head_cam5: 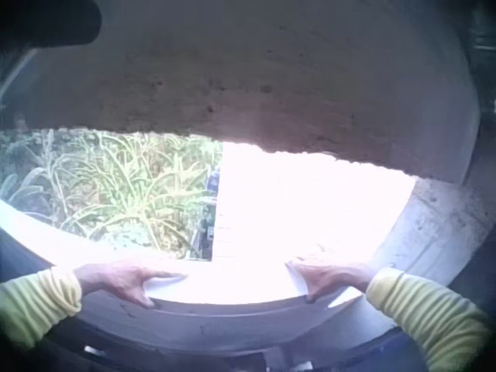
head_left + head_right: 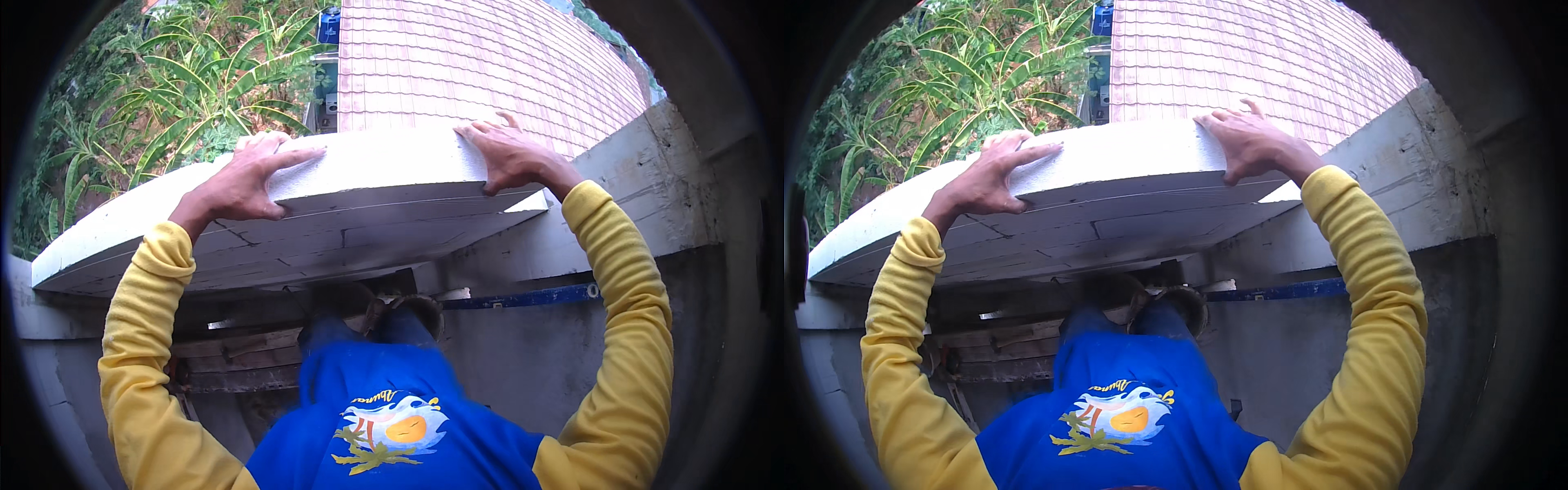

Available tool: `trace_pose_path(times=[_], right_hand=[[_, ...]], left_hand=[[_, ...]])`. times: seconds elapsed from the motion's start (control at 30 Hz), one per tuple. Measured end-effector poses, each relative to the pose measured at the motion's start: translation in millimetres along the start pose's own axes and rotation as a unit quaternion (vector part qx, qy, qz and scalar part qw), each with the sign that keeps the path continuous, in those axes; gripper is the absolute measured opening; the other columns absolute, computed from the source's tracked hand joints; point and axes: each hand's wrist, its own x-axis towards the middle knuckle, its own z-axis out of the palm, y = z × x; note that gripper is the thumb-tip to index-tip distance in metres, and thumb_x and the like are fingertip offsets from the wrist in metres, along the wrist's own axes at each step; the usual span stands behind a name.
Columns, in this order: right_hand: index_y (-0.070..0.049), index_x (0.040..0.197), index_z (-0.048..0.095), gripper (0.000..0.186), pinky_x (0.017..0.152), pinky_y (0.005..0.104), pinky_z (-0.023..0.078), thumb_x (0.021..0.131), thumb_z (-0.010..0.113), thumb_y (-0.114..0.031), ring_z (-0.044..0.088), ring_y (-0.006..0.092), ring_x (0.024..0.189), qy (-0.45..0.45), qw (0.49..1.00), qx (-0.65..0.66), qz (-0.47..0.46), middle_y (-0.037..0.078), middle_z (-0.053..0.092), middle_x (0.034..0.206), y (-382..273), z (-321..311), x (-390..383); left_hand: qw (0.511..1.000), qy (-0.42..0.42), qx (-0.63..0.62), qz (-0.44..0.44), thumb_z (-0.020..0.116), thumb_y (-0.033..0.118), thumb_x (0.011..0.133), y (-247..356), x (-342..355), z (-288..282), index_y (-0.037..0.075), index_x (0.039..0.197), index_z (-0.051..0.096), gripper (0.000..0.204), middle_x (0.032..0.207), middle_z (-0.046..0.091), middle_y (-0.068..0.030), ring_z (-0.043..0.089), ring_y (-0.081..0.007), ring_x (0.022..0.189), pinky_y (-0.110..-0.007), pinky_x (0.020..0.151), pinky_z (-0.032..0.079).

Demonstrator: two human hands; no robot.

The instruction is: The person applies cement to a white tile using a trowel, places the tile on a wall, and taps it into position with a hammer. The person then measures the tile and applies additional cement to the wall and tile edges to secure the placement.

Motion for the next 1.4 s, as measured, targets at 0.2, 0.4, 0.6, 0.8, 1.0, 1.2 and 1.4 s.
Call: trace_pose_path(times=[0.2, 0.4, 0.6, 0.8, 1.0, 1.2, 1.4], right_hand=[[0.003, 0.160, 0.035, 0.118, 0.128, 0.0611, 0.015, 0.059, 0.086, -0.031, 0.049, 0.0347, 0.143, 0.005, 1.000, 0.003, -0.007, 0.022, 0.056, 0.142, 1, 9, -5], [0.002, 0.163, 0.028, 0.126, 0.126, 0.0697, 0.013, 0.058, 0.090, -0.028, 0.043, 0.0363, 0.149, -0.016, 1.000, 0.011, 0.008, 0.021, 0.050, 0.153, -1, 10, 1], [0.000, 0.163, 0.029, 0.126, 0.126, 0.0712, 0.013, 0.058, 0.092, -0.030, 0.043, 0.0326, 0.150, -0.037, 0.999, 0.009, 0.018, 0.018, 0.050, 0.154, -5, 6, 2], [-0.005, 0.167, 0.024, 0.136, 0.126, 0.0731, 0.014, 0.055, 0.097, -0.033, 0.038, 0.0344, 0.154, -0.039, 0.998, 0.024, 0.046, 0.018, 0.044, 0.162, 6, 18, 1], [-0.005, 0.168, 0.026, 0.117, 0.128, 0.0500, 0.032, 0.075, 0.094, -0.027, 0.041, 0.0420, 0.151, 0.054, 0.974, 0.204, 0.081, 0.027, 0.043, 0.161, 42, -7, -24], [-0.005, 0.134, 0.061, 0.050, 0.106, 0.0469, 0.050, 0.092, 0.077, -0.026, 0.064, 0.0357, 0.118, 0.341, 0.885, 0.284, 0.142, 0.021, 0.065, 0.123, 48, 19, -75], [-0.007, 0.139, 0.067, 0.044, 0.103, 0.0415, 0.056, 0.099, 0.075, -0.022, 0.072, 0.0281, 0.117, 0.518, 0.753, 0.279, 0.296, 0.015, 0.075, 0.124, -49, 94, -136]], left_hand=[[0.993, -0.084, -0.070, -0.053, 0.090, 0.030, 0.070, 15, 9, -15, 0.036, 0.161, 0.047, 0.101, 0.161, 0.039, -0.0346, 0.030, -0.0502, 0.155, -0.060, 0.128, 0.024], [0.998, -0.049, -0.014, -0.031, 0.087, 0.031, 0.073, 14, 4, -13, 0.041, 0.160, 0.046, 0.097, 0.158, 0.044, -0.0319, 0.036, -0.0506, 0.151, -0.061, 0.127, 0.026], [0.999, -0.033, 0.009, -0.021, 0.087, 0.025, 0.067, 9, 4, -7, 0.035, 0.160, 0.049, 0.102, 0.153, 0.046, -0.0318, 0.041, -0.0509, 0.146, -0.060, 0.125, 0.030], [0.997, -0.074, -0.028, -0.022, 0.090, 0.027, 0.068, 11, 14, -11, 0.036, 0.162, 0.046, 0.104, 0.157, 0.043, -0.0324, 0.038, -0.0526, 0.149, -0.060, 0.125, 0.031], [0.993, -0.099, -0.006, -0.067, 0.093, 0.031, 0.069, 21, 11, -20, 0.038, 0.163, 0.044, 0.106, 0.162, 0.039, -0.0326, 0.031, -0.0527, 0.153, -0.062, 0.127, 0.027], [0.983, -0.163, -0.078, -0.035, 0.084, 0.051, 0.083, 4, 14, -32, 0.026, 0.165, 0.042, 0.095, 0.170, 0.031, -0.0295, 0.021, -0.0488, 0.160, -0.059, 0.129, 0.019], [0.973, -0.150, -0.176, -0.013, 0.073, 0.062, 0.091, -17, 16, -31, 0.020, 0.160, 0.051, 0.084, 0.167, 0.035, -0.0265, 0.029, -0.0445, 0.157, -0.057, 0.128, 0.021]])
